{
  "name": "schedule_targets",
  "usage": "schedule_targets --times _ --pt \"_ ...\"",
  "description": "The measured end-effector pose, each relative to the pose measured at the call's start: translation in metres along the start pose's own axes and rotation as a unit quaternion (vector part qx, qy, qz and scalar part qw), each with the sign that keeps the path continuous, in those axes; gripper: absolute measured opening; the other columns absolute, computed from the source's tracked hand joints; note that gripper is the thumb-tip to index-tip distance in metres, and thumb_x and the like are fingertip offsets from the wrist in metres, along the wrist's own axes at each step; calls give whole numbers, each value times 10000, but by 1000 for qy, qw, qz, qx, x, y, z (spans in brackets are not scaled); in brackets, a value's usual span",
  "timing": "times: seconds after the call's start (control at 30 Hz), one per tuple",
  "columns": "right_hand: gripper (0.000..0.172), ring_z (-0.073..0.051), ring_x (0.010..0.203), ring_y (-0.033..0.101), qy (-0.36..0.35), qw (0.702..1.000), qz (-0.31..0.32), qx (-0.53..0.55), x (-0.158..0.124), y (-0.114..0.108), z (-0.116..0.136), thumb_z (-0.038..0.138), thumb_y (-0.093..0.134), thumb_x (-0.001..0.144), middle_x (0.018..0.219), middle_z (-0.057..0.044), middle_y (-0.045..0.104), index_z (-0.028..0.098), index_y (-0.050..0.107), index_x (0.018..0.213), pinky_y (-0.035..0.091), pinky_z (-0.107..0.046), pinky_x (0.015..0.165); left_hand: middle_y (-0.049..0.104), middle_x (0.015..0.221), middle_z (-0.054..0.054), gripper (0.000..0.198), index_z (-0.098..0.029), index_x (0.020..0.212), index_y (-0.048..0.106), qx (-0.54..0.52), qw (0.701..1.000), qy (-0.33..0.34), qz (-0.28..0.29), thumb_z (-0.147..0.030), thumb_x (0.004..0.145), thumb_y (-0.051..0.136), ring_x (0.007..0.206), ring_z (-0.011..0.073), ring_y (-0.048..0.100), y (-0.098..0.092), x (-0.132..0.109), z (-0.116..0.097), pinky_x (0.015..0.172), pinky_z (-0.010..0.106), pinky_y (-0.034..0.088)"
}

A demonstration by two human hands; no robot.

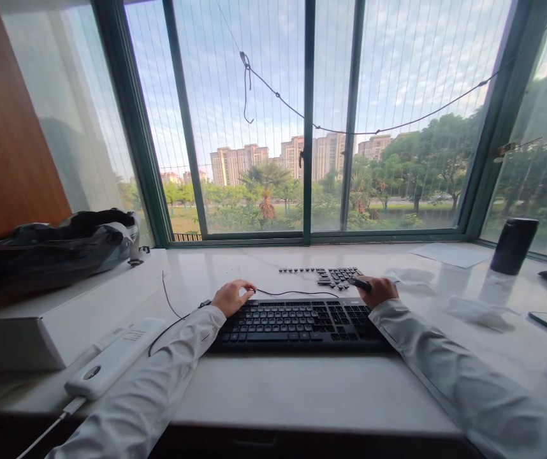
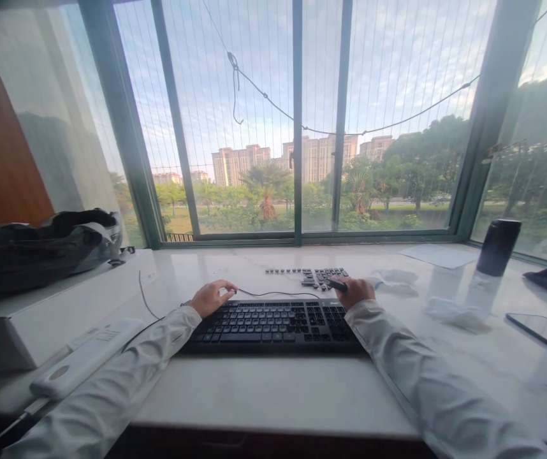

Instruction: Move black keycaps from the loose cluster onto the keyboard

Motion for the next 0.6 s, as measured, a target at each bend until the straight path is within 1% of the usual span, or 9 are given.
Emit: schedule_targets --times 0.07,0.13,0.3,0.4,0.53,0.6 --pt "302 -236 736 635 22 1000 6 -18 -2 3 -15 396 482 804 797 -85 710 269 724 932 386 -311 646 671 981 6 294 -262 1004 675 11 1000 -6 9 -385 782 526 642 136 549 1 -1 0 658 249 421" --pt "313 -238 733 634 28 999 1 -17 -1 2 -20 417 480 805 790 -87 710 278 723 946 384 -312 641 672 972 -1 287 -267 994 672 18 1000 -9 13 -394 777 532 641 138 553 1 -2 -2 660 252 423" --pt "314 -232 721 633 19 1000 -5 -2 3 0 -17 445 483 801 783 -82 711 289 725 926 377 -315 649 674 945 -12 296 -267 964 652 14 999 -40 -4 -453 764 537 650 139 568 -6 -5 -8 697 256 443" --pt "295 -229 749 633 16 1000 0 10 5 1 -18 437 508 783 797 -72 713 305 718 943 374 -309 653 667 940 -23 324 -271 993 631 12 998 -57 -18 -473 791 480 667 139 581 -11 -5 -8 730 267 455" --pt "273 -226 762 630 21 1000 9 22 6 0 -21 425 511 789 794 -64 711 319 717 933 373 -308 669 658 1007 2 372 -244 980 639 14 998 -50 -46 -486 837 394 809 163 596 -18 0 -7 765 268 456" --pt "273 -221 760 627 17 999 14 29 5 -3 -20 424 505 798 797 -64 710 315 716 933 373 -304 672 667 985 12 388 -233 959 648 25 996 -64 -61 -518 821 424 824 173 600 -21 5 -3 752 263 454"
Point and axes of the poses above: each hand's wrist, its own x-axis towards the middle knuckle, its own y-axis out of the palm, z = x × y, the point moved 6 cm from there along x, towards the middle knuckle
